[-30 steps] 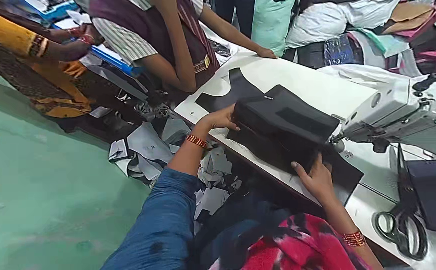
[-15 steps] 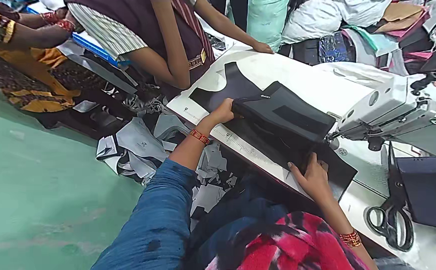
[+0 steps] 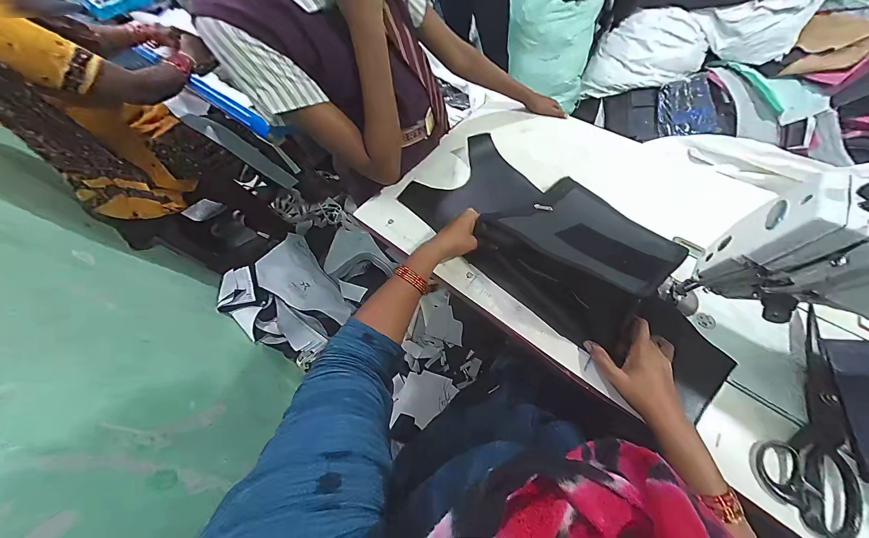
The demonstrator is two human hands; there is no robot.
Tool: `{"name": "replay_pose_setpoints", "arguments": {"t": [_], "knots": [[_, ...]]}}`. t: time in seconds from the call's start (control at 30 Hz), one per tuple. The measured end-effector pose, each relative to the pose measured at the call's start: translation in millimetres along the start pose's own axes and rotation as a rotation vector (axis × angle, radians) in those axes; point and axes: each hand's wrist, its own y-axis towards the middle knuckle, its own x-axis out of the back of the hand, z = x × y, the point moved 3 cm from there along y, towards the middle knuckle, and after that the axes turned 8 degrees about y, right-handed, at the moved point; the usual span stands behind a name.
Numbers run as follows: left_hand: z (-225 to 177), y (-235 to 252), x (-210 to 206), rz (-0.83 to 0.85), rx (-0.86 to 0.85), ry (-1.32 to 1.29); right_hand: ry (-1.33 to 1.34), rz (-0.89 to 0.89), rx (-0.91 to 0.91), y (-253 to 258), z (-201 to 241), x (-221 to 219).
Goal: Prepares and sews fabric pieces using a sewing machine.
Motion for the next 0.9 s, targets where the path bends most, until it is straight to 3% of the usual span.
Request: {"name": "replay_pose_setpoints", "arguments": {"t": [0.17, 0.57, 0.9], "knots": [[-5.6, -4.3, -1.9, -0.07, -0.07, 0.054, 0.012, 0.015, 0.018, -0.4, -0.2, 2.0], [13.1, 6.3, -5.3, -0.044, -0.016, 0.13, 0.013, 0.02, 0.018, -1.8, -0.7, 2.5], [13.0, 8.8, 13.8, 0.196, -0.123, 0.106, 0.013, -0.005, 0.028, -1.0, -6.2, -2.8]]}}
